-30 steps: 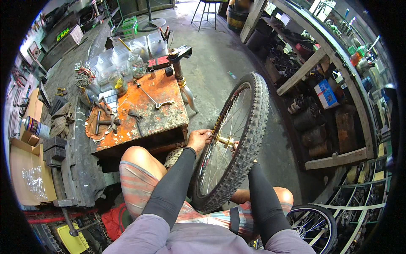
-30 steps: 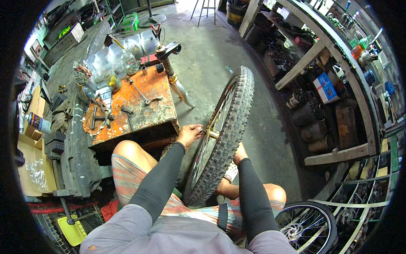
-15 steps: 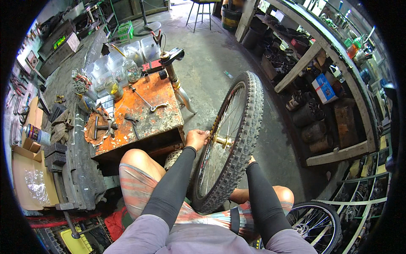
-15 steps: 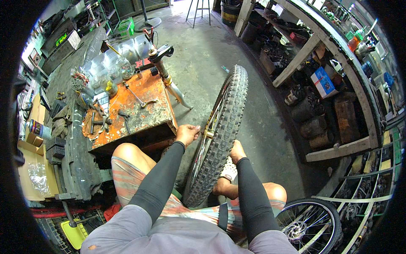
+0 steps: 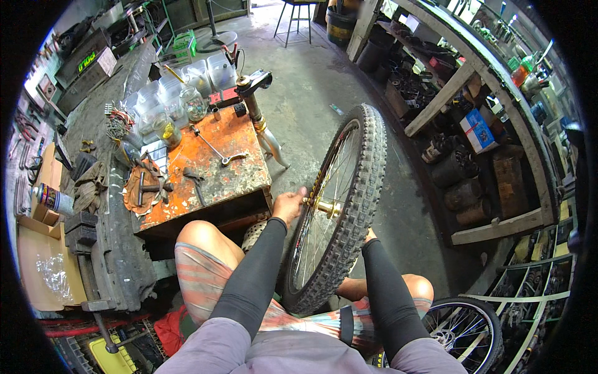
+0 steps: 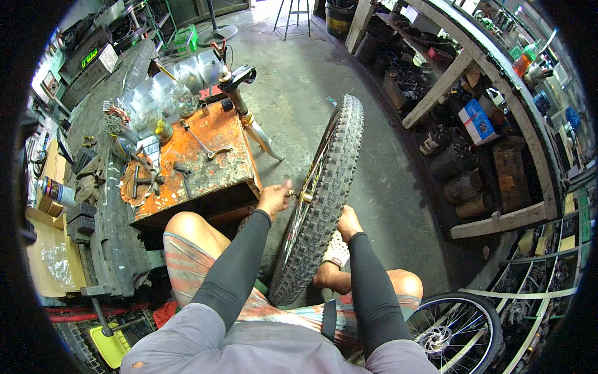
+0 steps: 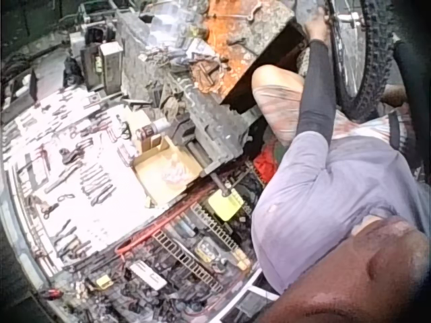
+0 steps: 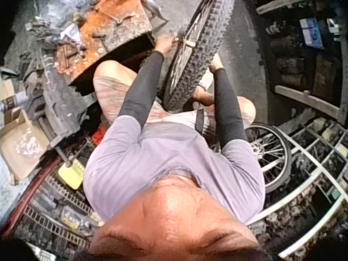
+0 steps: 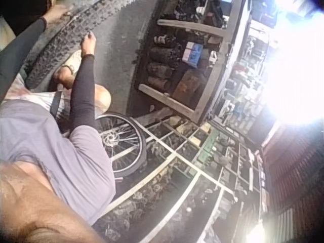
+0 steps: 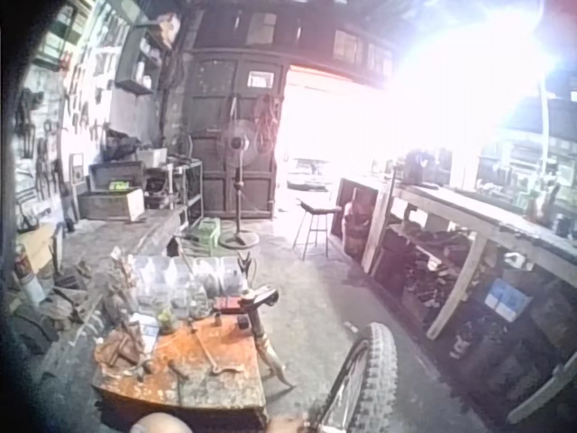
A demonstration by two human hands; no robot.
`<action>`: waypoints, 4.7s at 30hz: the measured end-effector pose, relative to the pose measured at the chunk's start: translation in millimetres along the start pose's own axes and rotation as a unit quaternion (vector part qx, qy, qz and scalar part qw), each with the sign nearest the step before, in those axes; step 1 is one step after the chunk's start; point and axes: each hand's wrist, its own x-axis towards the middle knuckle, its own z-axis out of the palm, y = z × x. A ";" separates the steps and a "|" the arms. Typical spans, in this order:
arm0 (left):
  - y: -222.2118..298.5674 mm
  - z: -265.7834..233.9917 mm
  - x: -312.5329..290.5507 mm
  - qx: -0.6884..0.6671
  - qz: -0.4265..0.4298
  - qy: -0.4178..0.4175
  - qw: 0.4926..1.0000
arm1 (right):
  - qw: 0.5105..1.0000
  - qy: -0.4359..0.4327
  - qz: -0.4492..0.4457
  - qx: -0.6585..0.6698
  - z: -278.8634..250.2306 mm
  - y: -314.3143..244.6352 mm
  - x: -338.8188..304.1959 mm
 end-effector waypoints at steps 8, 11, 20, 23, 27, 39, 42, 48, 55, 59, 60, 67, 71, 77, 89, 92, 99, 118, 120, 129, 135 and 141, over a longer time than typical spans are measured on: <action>3.5 6.5 1.9 -0.025 0.025 -0.027 0.999 | 0.924 -0.113 -0.122 -0.343 -22.3 35.0 15.8; -1.1 6.1 13.3 0.052 -0.008 -0.043 0.998 | 0.991 -0.127 -0.012 -0.044 -20.9 29.6 9.7; 10.0 27.6 12.1 0.100 0.008 -0.048 0.994 | 0.962 -0.079 0.064 0.253 -50.2 50.4 15.8; -7.3 -2.4 11.4 0.059 0.120 -0.074 0.988 | 0.980 -0.073 0.054 0.178 -11.7 29.3 14.5; -5.3 -13.3 26.4 0.154 0.052 -0.006 0.987 | 0.941 -0.012 0.150 0.303 -0.1 9.3 11.8; 2.9 -0.4 9.9 0.086 0.036 -0.048 0.994 | 0.994 0.001 0.048 0.095 6.1 -27.5 -14.8; 1.0 4.5 1.4 0.038 0.116 -0.041 0.992 | 0.970 0.016 0.121 0.210 2.4 -28.8 -14.9; -2.2 2.5 19.5 0.066 0.043 -0.081 0.994 | 0.984 0.009 0.089 0.151 -4.0 -20.4 -13.9; 24.3 19.1 8.8 0.167 -0.041 -0.037 0.984 | 0.971 0.016 0.104 0.216 -14.4 -5.1 1.1; -5.8 -14.9 18.8 -0.025 0.117 -0.085 0.989 | 0.987 -0.027 0.067 0.141 24.2 -57.3 -21.2; -2.3 -8.2 15.7 -0.022 0.113 -0.079 0.990 | 0.989 -0.018 0.065 0.135 21.4 -58.1 -25.5; -15.0 -19.8 26.5 0.054 0.169 -0.112 0.978 | 0.997 -0.047 -0.006 0.055 14.0 -10.2 2.5; 10.2 19.3 11.3 0.071 0.053 -0.018 0.996 | 0.962 -0.027 0.081 0.258 -18.7 35.6 14.6; -2.5 2.0 16.2 0.096 0.140 -0.097 0.981 | 0.940 0.003 0.148 0.306 -10.3 29.7 19.7; -5.0 7.9 26.1 -0.017 0.038 -0.076 0.996 | 0.968 -0.058 -0.144 -0.198 -27.3 44.3 23.4; -2.1 23.1 20.3 0.041 0.000 -0.067 0.997 | 0.973 0.000 0.120 0.199 -40.8 57.9 24.4; 12.7 11.0 5.9 -0.018 0.038 -0.029 0.999 | 0.984 0.063 0.138 0.093 8.7 -34.7 -16.3; -42.6 -23.0 57.5 0.234 0.215 -0.044 0.947 | 0.998 0.036 0.001 -0.049 -13.3 -60.7 -0.3; -46.2 -9.8 56.9 0.245 0.228 -0.060 0.940 | 0.995 0.077 0.048 0.039 -20.3 -43.2 5.3; -144.8 -106.5 176.9 -0.048 0.063 0.020 0.997 | 0.905 0.092 0.194 0.368 18.4 -28.6 24.0; -153.6 -86.7 168.0 -0.070 0.040 -0.009 0.997 | 0.936 0.119 0.162 0.288 -5.4 -8.2 8.3; -138.0 -92.0 162.0 -0.081 0.035 -0.039 0.995 | 0.982 0.107 0.158 0.019 1.9 -22.5 11.0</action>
